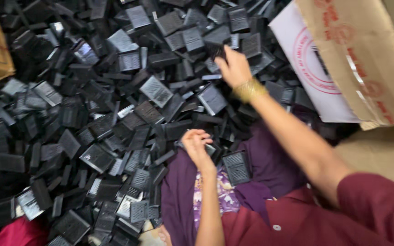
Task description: The person sits on the floor and repeatedly picks up small black plastic parts from a large pile, inspects them, and places them into a cardboard box. The person handles the parts one at a time, turning them over in the hands before depositing them.
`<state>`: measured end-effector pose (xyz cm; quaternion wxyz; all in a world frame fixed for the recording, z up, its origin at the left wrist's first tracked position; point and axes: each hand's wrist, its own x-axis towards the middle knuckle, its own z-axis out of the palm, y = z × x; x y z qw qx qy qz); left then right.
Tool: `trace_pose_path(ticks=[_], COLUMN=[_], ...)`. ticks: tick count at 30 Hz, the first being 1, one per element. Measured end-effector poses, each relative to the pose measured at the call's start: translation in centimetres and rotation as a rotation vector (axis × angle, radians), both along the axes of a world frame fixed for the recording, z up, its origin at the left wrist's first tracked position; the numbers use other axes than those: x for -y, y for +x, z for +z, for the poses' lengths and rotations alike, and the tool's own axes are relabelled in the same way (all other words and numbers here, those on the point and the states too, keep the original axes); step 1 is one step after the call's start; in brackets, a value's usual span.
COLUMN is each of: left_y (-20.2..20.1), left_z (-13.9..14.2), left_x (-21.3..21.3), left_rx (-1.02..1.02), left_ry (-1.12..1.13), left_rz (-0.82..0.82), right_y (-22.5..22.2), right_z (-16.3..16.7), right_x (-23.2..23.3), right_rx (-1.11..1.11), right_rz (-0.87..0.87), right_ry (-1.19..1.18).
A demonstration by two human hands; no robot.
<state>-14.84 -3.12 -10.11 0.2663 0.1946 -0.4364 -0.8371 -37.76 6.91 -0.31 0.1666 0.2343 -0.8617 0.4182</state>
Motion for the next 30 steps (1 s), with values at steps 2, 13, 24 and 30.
trace_pose_path(ticks=[2,13,24,30], left_y=[-0.5,3.0,13.0,13.9], left_z=[-0.3,1.6,4.6,5.0], left_x=[-1.3,-9.9,-11.4,-10.3], left_rx=[-0.114,-0.123,-0.062,-0.082], left_ry=[-0.101,0.589,0.580,0.581], left_rz=[0.000,-0.175,-0.252,-0.250], right_y=[4.9,15.5,23.9,20.8], right_z=[-0.6,-0.5,4.0,12.9], right_x=[-1.8,-23.8,-29.0,-31.8], right_rx=[0.080,0.045,-0.317,-0.304], right_rz=[-0.046,-0.171,-0.351,-0.261], right_ry=[0.175,0.482,0.004,-0.582])
